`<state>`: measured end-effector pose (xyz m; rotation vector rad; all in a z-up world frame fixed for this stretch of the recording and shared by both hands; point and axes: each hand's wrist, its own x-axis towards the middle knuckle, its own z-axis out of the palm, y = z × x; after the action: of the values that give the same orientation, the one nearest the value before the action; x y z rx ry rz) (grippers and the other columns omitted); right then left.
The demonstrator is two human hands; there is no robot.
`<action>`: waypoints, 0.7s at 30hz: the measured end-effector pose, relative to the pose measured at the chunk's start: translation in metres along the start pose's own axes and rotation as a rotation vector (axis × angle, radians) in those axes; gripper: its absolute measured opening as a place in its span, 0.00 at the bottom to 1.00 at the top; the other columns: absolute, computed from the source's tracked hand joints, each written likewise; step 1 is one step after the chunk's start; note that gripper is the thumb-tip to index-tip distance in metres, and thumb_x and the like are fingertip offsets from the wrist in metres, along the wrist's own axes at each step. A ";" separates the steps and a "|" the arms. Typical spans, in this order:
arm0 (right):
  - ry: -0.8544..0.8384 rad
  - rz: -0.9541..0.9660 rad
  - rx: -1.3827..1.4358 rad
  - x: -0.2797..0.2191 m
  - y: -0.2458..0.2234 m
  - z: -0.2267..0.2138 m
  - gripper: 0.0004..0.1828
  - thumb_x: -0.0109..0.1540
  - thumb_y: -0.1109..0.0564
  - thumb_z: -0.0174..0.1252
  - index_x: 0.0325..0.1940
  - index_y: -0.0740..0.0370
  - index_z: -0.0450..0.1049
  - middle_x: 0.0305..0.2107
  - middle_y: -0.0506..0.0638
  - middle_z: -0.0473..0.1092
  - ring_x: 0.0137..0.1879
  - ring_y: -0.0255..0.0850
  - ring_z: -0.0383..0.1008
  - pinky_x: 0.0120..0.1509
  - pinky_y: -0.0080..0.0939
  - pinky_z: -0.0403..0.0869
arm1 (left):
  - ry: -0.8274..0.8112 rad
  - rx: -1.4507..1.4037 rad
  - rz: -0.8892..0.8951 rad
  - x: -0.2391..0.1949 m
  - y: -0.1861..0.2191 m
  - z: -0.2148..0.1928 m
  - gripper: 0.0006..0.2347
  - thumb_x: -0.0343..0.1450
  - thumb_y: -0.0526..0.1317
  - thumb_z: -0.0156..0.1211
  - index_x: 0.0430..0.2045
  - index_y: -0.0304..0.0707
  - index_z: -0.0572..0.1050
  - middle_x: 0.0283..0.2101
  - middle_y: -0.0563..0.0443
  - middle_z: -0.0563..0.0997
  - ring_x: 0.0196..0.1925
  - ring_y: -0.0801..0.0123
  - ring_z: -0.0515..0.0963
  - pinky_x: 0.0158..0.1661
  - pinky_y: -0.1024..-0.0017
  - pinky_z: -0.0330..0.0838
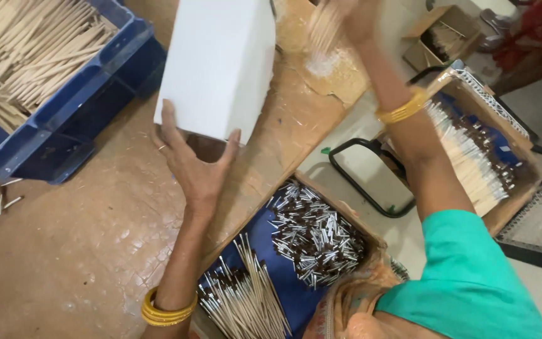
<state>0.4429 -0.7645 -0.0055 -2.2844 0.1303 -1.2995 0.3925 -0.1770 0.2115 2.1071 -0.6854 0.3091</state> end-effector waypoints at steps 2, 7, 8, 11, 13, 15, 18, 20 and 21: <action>-0.065 0.005 0.248 0.003 -0.167 0.000 0.07 0.71 0.65 0.57 0.38 0.67 0.76 0.29 0.55 0.73 0.34 0.45 0.75 0.38 0.48 0.73 | -0.020 0.044 0.020 -0.002 0.000 0.006 0.52 0.62 0.51 0.84 0.75 0.44 0.46 0.70 0.25 0.51 0.72 0.30 0.58 0.65 0.37 0.64; -0.137 0.049 0.366 0.052 -0.257 -0.078 0.09 0.72 0.62 0.59 0.37 0.67 0.76 0.29 0.53 0.74 0.35 0.43 0.76 0.37 0.46 0.72 | -0.003 0.132 0.029 -0.003 -0.004 0.014 0.53 0.62 0.55 0.85 0.76 0.47 0.46 0.71 0.24 0.50 0.72 0.28 0.59 0.65 0.37 0.65; -0.108 0.012 0.376 0.050 -0.269 -0.082 0.09 0.71 0.62 0.60 0.37 0.68 0.75 0.28 0.53 0.74 0.33 0.42 0.75 0.36 0.45 0.72 | -0.019 0.117 0.016 -0.003 -0.004 0.011 0.53 0.62 0.54 0.85 0.76 0.48 0.47 0.71 0.24 0.50 0.72 0.30 0.59 0.65 0.37 0.66; -0.046 -0.058 0.388 0.047 -0.298 -0.094 0.10 0.70 0.60 0.62 0.37 0.69 0.74 0.27 0.54 0.73 0.30 0.41 0.74 0.34 0.43 0.73 | -0.035 0.147 0.004 0.002 -0.004 0.006 0.52 0.61 0.54 0.86 0.75 0.49 0.48 0.70 0.25 0.50 0.72 0.31 0.58 0.64 0.37 0.65; -0.020 -0.092 0.392 0.041 -0.283 -0.100 0.11 0.69 0.59 0.64 0.37 0.69 0.74 0.26 0.54 0.73 0.28 0.41 0.74 0.32 0.42 0.73 | -0.034 0.190 0.000 -0.002 -0.007 0.004 0.52 0.60 0.54 0.87 0.74 0.50 0.49 0.70 0.26 0.50 0.72 0.31 0.56 0.63 0.35 0.64; -0.128 -0.040 0.334 0.031 -0.232 -0.106 0.14 0.75 0.55 0.55 0.39 0.65 0.76 0.32 0.51 0.77 0.37 0.39 0.79 0.42 0.39 0.77 | -0.022 0.129 0.023 0.000 -0.012 0.005 0.52 0.60 0.51 0.86 0.75 0.50 0.48 0.71 0.27 0.48 0.73 0.33 0.56 0.67 0.37 0.65; -0.158 -0.040 0.430 0.009 -0.214 -0.103 0.10 0.73 0.56 0.58 0.41 0.64 0.77 0.33 0.49 0.78 0.38 0.37 0.81 0.44 0.38 0.78 | -0.045 0.130 0.033 -0.003 -0.012 0.005 0.52 0.64 0.49 0.87 0.76 0.51 0.46 0.72 0.28 0.46 0.76 0.32 0.54 0.68 0.37 0.64; -0.173 -0.036 0.506 -0.009 -0.213 -0.103 0.07 0.71 0.57 0.60 0.42 0.63 0.78 0.34 0.47 0.79 0.39 0.36 0.82 0.45 0.38 0.79 | -0.050 0.133 0.020 -0.004 -0.013 0.006 0.52 0.64 0.49 0.87 0.77 0.51 0.46 0.73 0.28 0.45 0.76 0.31 0.52 0.68 0.36 0.64; -0.184 -0.036 0.583 -0.018 -0.213 -0.104 0.05 0.69 0.57 0.62 0.44 0.62 0.79 0.36 0.46 0.80 0.40 0.34 0.83 0.45 0.37 0.80 | -0.052 0.137 0.010 -0.004 -0.012 0.006 0.52 0.65 0.49 0.87 0.77 0.52 0.45 0.73 0.27 0.44 0.76 0.29 0.51 0.68 0.36 0.64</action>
<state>0.3129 -0.6134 0.1242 -1.8866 -0.3153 -0.9714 0.3965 -0.1747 0.1980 2.2487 -0.7239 0.3153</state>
